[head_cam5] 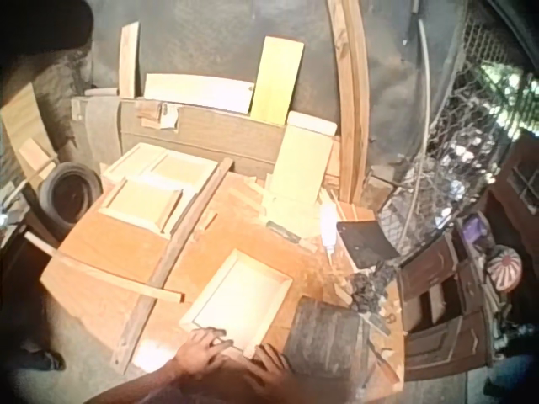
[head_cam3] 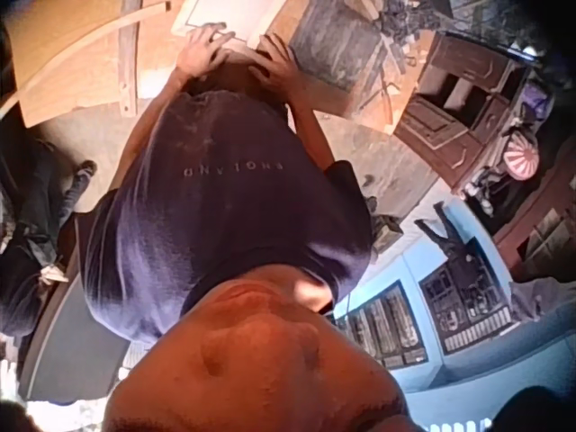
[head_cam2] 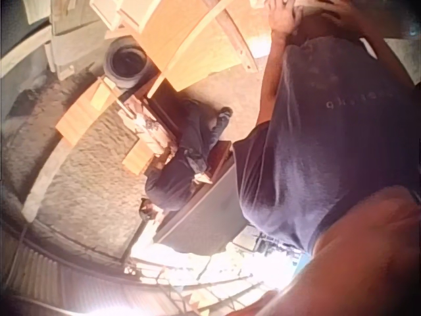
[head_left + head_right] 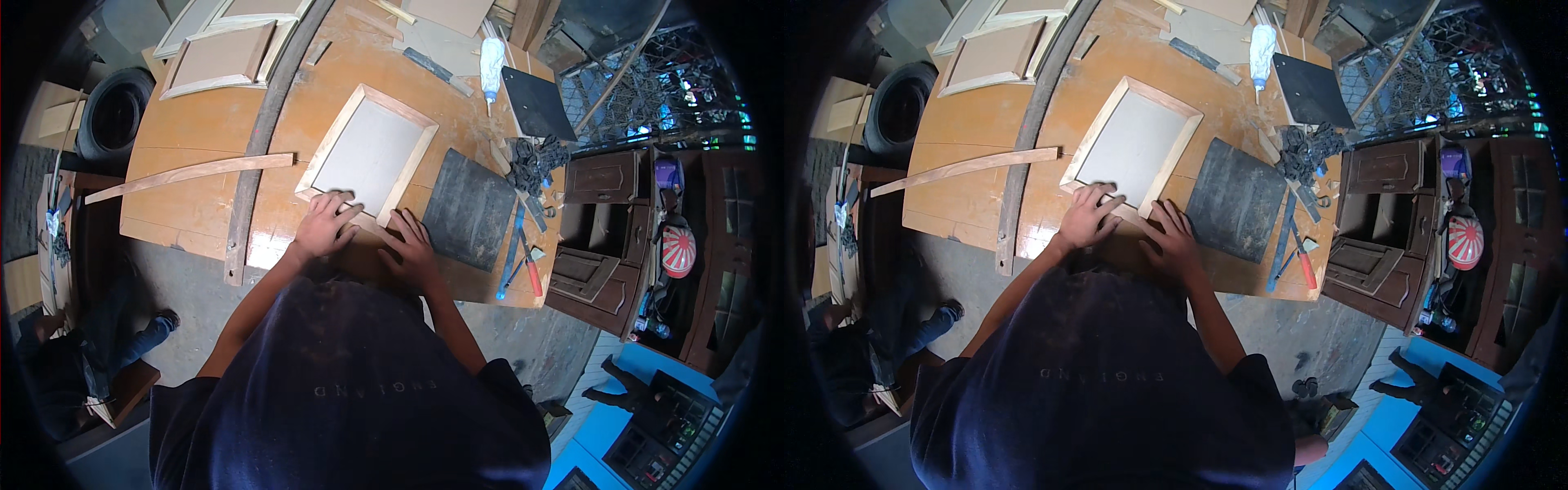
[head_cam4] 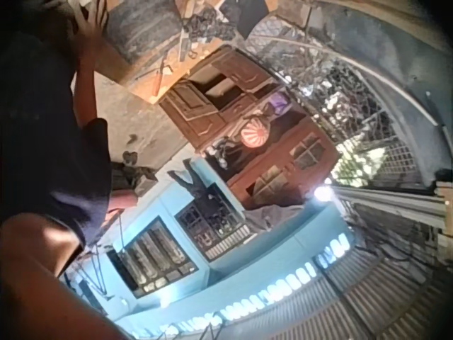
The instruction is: Assembling and applying glue to wooden frames on a workbench.
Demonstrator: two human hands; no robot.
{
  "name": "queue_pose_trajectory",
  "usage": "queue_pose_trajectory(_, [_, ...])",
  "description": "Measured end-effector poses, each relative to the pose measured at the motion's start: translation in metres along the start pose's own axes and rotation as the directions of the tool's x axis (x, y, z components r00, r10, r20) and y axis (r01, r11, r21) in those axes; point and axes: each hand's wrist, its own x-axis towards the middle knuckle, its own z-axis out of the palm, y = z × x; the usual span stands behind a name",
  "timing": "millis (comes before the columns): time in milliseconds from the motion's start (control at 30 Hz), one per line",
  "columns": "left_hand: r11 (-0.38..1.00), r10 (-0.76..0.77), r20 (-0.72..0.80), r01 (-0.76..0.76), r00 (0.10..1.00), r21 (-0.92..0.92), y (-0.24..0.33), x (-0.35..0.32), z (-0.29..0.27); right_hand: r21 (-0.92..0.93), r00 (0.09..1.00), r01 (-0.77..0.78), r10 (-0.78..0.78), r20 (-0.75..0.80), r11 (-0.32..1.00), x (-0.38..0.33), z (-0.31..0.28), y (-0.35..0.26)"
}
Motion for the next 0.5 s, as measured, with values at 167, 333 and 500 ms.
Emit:
queue_pose_trajectory(167, [1.000, -0.005, -0.009, 0.005, 1.000, 0.007, 0.000, -0.001, -0.001, 0.201, 0.996, -0.091, 0.088, 0.024, 0.975, -0.010, -0.006, -0.004])
queue_pose_trajectory(333, [1.000, -0.014, -0.003, 0.014, 1.000, -0.013, 0.001, 0.000, -0.002, 0.213, 0.986, -0.142, 0.156, -0.053, 0.967, 0.001, 0.005, -0.009])
queue_pose_trajectory(500, [1.000, -0.006, -0.009, 0.006, 1.000, 0.005, 0.002, 0.000, -0.001, 0.031, 0.993, -0.108, 0.109, -0.038, 0.994, 0.011, 0.009, -0.005])
